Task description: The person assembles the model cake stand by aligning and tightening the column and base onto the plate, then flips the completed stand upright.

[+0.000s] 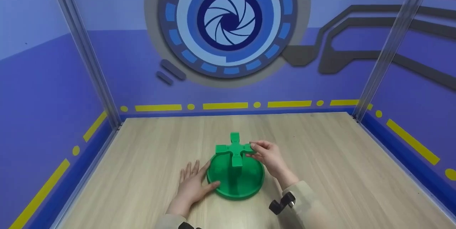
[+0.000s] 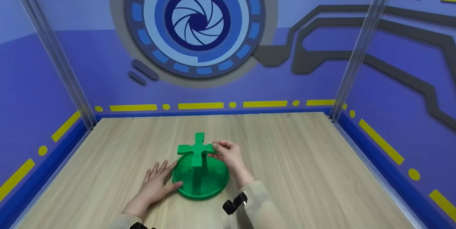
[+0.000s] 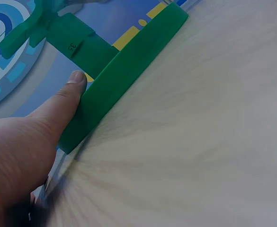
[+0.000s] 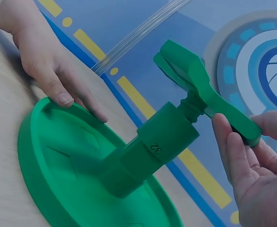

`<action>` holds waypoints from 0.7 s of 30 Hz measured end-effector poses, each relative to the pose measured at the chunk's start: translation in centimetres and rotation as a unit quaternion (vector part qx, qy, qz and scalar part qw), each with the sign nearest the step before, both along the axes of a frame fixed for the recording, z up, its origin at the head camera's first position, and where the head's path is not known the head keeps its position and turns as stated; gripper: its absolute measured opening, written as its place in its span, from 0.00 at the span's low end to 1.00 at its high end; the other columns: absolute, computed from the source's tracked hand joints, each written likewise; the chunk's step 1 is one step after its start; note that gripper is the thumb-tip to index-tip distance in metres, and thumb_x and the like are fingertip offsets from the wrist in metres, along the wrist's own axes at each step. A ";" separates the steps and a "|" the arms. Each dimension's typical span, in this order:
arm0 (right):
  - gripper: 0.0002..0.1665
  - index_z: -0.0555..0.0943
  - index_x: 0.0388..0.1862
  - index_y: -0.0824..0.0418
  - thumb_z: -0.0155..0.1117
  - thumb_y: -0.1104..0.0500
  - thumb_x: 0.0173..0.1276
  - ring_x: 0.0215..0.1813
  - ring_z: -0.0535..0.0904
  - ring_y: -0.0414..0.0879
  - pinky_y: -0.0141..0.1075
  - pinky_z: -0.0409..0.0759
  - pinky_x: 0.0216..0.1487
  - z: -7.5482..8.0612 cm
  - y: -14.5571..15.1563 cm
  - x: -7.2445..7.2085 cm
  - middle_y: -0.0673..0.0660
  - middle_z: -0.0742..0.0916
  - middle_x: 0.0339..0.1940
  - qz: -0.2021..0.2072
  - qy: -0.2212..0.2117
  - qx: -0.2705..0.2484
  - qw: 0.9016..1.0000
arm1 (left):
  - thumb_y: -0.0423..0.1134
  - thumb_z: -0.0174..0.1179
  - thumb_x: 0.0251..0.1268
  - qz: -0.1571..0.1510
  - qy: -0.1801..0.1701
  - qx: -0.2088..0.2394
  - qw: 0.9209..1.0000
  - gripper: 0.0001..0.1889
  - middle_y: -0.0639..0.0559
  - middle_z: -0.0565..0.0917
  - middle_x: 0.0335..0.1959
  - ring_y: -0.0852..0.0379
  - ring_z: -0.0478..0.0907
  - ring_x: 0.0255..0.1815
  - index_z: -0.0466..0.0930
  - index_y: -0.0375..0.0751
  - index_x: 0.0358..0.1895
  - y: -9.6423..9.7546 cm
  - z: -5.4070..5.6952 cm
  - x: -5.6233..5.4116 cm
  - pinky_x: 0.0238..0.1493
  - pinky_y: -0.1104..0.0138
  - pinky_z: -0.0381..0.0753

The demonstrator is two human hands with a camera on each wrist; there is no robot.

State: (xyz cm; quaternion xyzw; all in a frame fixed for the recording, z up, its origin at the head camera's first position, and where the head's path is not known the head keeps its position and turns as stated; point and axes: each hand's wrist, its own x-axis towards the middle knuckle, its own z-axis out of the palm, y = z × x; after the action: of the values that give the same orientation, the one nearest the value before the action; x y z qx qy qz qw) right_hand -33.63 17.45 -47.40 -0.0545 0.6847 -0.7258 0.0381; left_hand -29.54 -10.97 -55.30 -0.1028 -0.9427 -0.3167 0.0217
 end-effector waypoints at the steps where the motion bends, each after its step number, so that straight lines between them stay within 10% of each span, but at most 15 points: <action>1: 0.19 0.79 0.59 0.75 0.59 0.61 0.79 0.41 0.90 0.42 0.33 0.89 0.51 -0.1 0.0 0.0 0.55 0.87 0.44 0.000 -0.002 0.000 1.000 | 0.71 0.63 0.61 0.000 0.000 0.000 1.000 0.49 0.29 0.55 0.82 0.25 0.42 0.84 0.62 0.49 0.81 0.0 0.0 0.0 0.81 0.32 0.35; 21: 0.21 0.76 0.61 0.74 0.59 0.58 0.80 0.43 0.90 0.44 0.33 0.88 0.53 -0.6 0.5 0.8 0.55 0.86 0.46 0.021 -0.027 0.000 0.999 | 0.70 0.63 0.61 0.001 0.000 -0.001 1.000 0.49 0.30 0.55 0.82 0.25 0.42 0.84 0.62 0.50 0.81 0.0 0.0 -0.2 0.81 0.32 0.36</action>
State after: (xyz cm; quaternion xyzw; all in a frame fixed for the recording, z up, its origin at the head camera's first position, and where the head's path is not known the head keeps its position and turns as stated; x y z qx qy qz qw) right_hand -32.80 17.91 -48.00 -0.0496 0.6822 -0.7260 0.0716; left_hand -29.70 -11.00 -55.28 -0.1020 -0.9431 -0.3157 0.0218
